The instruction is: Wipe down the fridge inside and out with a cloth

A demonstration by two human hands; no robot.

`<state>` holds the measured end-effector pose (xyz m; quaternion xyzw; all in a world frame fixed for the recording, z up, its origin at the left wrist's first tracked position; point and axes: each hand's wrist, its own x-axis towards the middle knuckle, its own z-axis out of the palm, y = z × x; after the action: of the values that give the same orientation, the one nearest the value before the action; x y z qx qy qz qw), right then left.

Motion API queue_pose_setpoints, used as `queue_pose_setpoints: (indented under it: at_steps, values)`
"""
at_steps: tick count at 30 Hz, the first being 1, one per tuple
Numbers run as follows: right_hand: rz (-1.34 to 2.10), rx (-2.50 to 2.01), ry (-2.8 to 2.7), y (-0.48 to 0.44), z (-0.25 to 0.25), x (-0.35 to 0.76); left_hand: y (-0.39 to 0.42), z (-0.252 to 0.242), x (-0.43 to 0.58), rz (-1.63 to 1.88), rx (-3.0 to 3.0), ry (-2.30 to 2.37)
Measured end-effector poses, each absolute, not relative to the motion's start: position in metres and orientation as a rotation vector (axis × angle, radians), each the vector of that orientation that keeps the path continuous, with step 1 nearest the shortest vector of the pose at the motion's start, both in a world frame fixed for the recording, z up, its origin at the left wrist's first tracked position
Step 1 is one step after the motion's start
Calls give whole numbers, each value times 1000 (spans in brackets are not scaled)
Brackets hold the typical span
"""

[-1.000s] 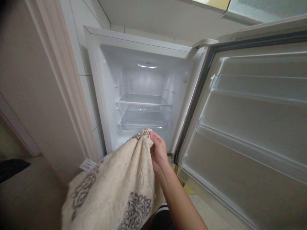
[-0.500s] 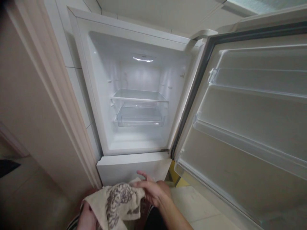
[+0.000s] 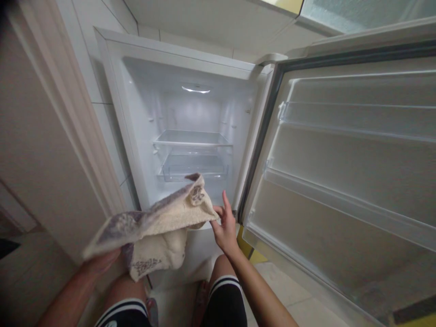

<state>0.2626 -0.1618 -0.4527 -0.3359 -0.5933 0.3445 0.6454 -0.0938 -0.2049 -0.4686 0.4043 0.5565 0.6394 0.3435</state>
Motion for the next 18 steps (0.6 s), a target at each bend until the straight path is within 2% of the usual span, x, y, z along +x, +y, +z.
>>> queue_pose_setpoints:
  at_steps: [3,8,11,13,16,18]
  values:
    - [779,-733,-1295,-173,-437,258,-209,-440,-73,1679,928,1343]
    - [980,-707,-1150,-182,-405,250,-213,-379,-44,1560,896,935]
    - [721,-650,-1212,-180,-397,253,-205,-362,-51,1764,909,800]
    - [530,-639,-1298,-179,-395,257,-197,-359,-60,1732,911,844]
    - [512,-727,-1342,-177,-388,262,-182,-353,-67,1542,929,1005]
    - [538,-762,-1341,-178,-381,265,-176,-348,-66,1567,918,1011]
